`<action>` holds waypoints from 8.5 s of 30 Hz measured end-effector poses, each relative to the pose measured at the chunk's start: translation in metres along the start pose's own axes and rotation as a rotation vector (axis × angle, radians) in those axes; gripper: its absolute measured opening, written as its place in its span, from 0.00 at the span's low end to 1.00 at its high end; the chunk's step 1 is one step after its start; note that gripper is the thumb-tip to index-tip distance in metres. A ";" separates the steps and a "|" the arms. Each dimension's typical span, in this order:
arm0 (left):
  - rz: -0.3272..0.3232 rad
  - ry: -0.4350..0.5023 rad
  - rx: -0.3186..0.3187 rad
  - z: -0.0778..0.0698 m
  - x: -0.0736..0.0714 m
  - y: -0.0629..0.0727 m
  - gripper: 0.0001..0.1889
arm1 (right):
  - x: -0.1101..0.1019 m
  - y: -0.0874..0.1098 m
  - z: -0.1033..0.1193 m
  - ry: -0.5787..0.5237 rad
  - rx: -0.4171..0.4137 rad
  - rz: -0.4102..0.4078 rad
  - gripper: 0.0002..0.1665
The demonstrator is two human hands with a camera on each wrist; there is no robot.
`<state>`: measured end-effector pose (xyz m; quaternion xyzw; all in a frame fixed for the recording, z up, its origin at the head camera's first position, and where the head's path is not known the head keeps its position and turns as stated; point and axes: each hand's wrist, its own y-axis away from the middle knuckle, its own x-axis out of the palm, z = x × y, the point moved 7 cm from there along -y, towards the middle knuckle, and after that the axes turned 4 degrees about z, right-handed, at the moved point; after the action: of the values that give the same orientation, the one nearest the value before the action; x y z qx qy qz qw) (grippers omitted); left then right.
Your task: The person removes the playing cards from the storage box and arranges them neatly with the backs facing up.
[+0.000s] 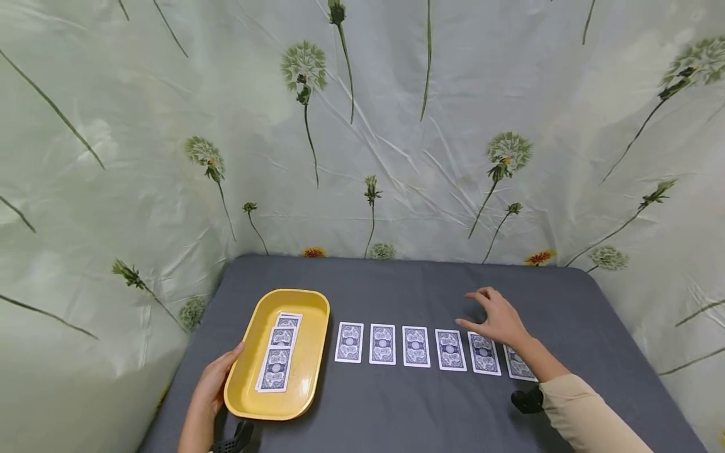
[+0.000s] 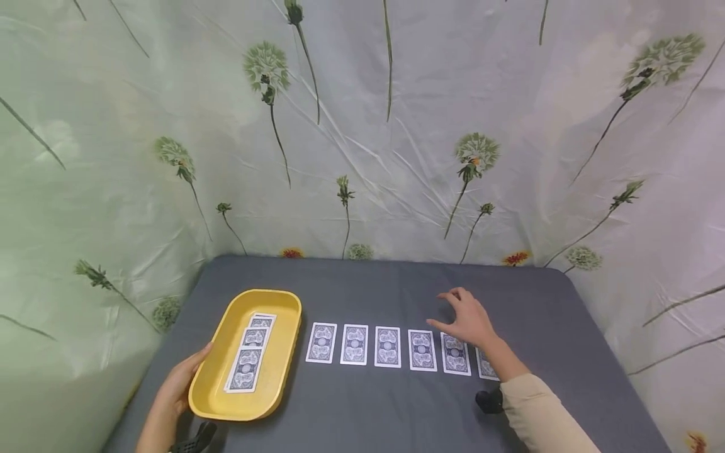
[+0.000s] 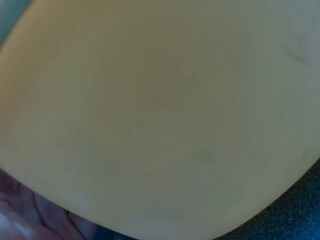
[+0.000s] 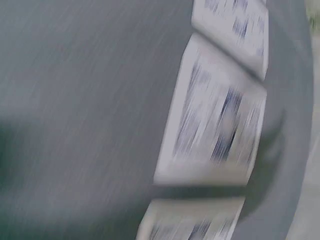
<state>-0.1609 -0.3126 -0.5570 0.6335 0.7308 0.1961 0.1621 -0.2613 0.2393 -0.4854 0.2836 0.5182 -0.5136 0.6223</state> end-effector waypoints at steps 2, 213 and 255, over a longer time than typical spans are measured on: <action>0.005 0.005 -0.001 0.000 0.002 -0.001 0.37 | 0.005 -0.013 0.022 -0.030 -0.046 -0.049 0.36; -0.092 0.010 0.003 0.002 0.004 0.004 0.39 | 0.107 0.043 0.242 -0.024 -0.412 0.113 0.53; -0.147 -0.025 0.027 -0.002 0.003 0.007 0.31 | 0.164 -0.058 0.376 0.193 -0.291 0.419 0.61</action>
<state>-0.1562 -0.3085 -0.5520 0.5825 0.7758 0.1661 0.1766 -0.1935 -0.1682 -0.5149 0.3399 0.5736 -0.2643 0.6969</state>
